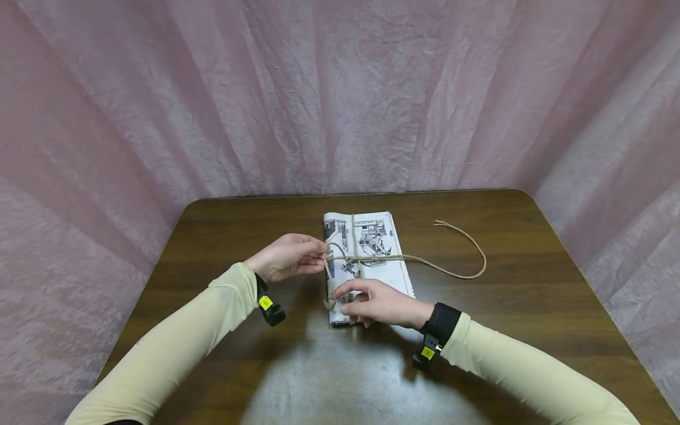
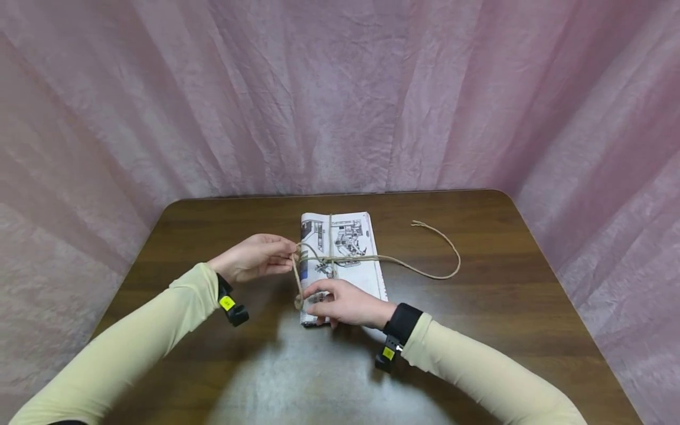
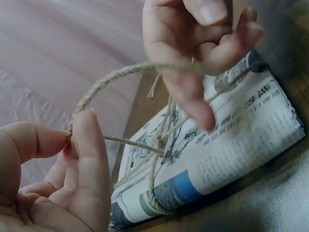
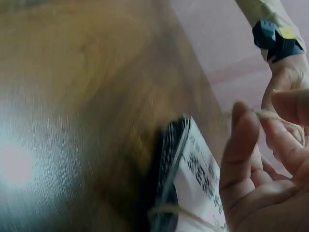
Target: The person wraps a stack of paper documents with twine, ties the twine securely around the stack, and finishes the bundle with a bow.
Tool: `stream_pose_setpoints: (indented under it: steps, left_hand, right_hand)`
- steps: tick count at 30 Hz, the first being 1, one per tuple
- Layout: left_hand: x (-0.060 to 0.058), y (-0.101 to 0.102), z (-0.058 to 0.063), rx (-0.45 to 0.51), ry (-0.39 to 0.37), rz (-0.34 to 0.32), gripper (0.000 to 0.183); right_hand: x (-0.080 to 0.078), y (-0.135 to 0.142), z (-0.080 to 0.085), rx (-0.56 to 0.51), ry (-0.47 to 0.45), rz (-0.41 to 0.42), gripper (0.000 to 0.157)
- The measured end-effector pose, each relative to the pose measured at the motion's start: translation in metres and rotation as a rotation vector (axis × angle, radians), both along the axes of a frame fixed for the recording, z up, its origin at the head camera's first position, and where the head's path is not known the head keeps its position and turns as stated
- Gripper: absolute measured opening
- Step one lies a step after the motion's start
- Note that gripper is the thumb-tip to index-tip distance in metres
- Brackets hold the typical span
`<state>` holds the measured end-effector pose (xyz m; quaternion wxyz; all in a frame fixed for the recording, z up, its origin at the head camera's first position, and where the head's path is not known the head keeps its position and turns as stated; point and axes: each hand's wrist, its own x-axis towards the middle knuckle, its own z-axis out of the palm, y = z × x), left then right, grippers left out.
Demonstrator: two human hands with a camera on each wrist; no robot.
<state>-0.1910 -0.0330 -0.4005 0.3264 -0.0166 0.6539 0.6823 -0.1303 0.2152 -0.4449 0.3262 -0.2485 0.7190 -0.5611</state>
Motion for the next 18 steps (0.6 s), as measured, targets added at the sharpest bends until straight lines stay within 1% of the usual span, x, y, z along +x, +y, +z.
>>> stream_pose_setpoints:
  steps: [4,7,9,11,13,15,16,18]
  left_hand:
    - [-0.001,0.000,0.000,-0.063,0.027,0.003,0.036]
    - [-0.002,0.003,0.001,-0.118,0.055,0.003,0.032]
    - [-0.002,0.004,0.002,-0.152,0.086,-0.003,0.030]
    - [-0.002,0.008,0.004,-0.193,0.116,-0.017,0.030]
    - [-0.001,0.011,0.004,-0.237,0.144,-0.036,0.031]
    - [-0.001,0.014,0.003,-0.274,0.154,-0.053,0.031]
    - [-0.001,0.016,0.003,-0.282,0.148,-0.058,0.032]
    - [-0.002,0.018,0.002,-0.267,0.113,-0.058,0.034]
  right_hand:
    - [0.003,-0.001,-0.001,-0.016,-0.013,-0.042,0.022]
    - [0.001,0.009,0.000,-0.021,-0.030,-0.078,0.022]
    - [-0.001,0.017,0.000,-0.019,-0.016,-0.098,0.024]
    - [-0.005,0.027,0.002,0.004,0.049,-0.122,0.026]
    - [-0.008,0.036,0.003,0.051,0.169,-0.148,0.025]
    - [-0.012,0.044,0.003,0.102,0.297,-0.167,0.022]
    - [-0.013,0.048,0.003,0.129,0.356,-0.176,0.020]
    - [-0.015,0.054,0.004,0.183,0.456,-0.185,0.017]
